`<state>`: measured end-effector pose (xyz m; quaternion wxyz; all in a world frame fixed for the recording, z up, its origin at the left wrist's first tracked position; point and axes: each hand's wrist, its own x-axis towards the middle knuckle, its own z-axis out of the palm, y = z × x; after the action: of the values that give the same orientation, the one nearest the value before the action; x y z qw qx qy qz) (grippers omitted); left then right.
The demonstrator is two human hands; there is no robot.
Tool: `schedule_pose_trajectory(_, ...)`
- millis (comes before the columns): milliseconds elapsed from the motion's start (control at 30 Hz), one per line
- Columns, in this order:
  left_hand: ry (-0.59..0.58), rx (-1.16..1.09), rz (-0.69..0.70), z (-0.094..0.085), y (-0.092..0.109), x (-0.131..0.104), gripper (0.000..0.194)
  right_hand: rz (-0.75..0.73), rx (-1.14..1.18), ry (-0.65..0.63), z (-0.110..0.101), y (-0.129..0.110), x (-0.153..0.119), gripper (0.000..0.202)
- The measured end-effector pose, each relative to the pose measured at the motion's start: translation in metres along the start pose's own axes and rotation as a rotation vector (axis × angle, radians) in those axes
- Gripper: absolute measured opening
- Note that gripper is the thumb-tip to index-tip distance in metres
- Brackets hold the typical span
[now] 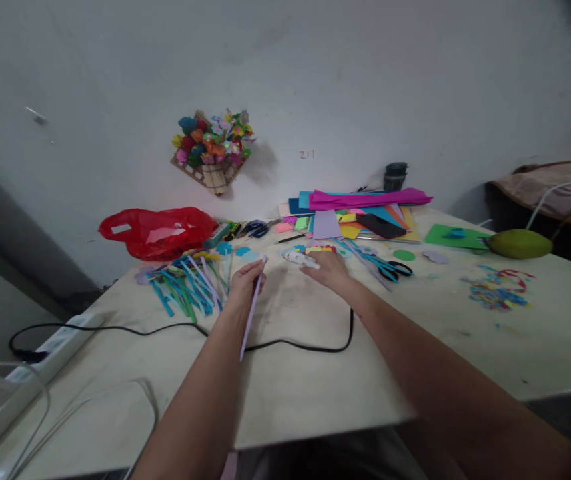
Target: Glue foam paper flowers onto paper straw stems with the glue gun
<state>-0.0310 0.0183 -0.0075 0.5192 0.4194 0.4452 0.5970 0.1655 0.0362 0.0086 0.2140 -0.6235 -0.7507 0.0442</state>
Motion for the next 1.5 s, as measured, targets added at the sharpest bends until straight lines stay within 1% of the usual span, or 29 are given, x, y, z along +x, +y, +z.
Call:
schedule_pose_trajectory(67,0.014,0.028,0.000,0.002,0.000,-0.001,0.049,0.046,0.129,0.025,0.000,0.004,0.005,0.030)
schedule_pose_trajectory(100,0.017,0.040,0.003,0.002,0.001,-0.002,0.049,0.069,0.210,0.013,0.001,0.007,0.008,0.029)
schedule_pose_trajectory(200,0.015,0.073,0.019,0.005,0.001,-0.005,0.048,0.120,0.565,-0.070,0.003,0.013,0.012,0.026)
schedule_pose_trajectory(300,0.011,0.112,0.026,0.005,0.001,-0.007,0.046,0.096,0.925,-0.165,0.002,0.017,0.010,0.027)
schedule_pose_trajectory(367,0.008,0.129,0.027,0.005,-0.001,-0.006,0.045,0.076,1.060,-0.217,0.000,0.019,0.008,0.028)
schedule_pose_trajectory(433,0.011,0.138,0.031,0.004,-0.002,-0.005,0.045,0.077,1.130,-0.244,-0.002,0.021,0.007,0.029)
schedule_pose_trajectory(600,0.017,0.154,0.039,0.003,-0.004,-0.004,0.046,0.083,1.188,-0.296,-0.002,0.026,0.008,0.031)
schedule_pose_trajectory(800,-0.001,0.177,0.034,0.003,-0.004,-0.004,0.044,0.039,1.131,-0.383,-0.005,0.028,0.006,0.033)
schedule_pose_trajectory(1033,-0.002,0.183,0.045,0.002,-0.007,-0.003,0.044,0.041,1.044,-0.386,-0.013,0.022,0.001,0.038)
schedule_pose_trajectory(1367,-0.012,0.191,0.025,0.003,-0.006,-0.004,0.042,0.007,1.053,-0.413,-0.009,0.025,0.003,0.040)
schedule_pose_trajectory(1500,-0.024,0.214,0.028,0.002,-0.007,-0.003,0.044,0.027,1.033,-0.405,-0.009,0.024,0.002,0.040)
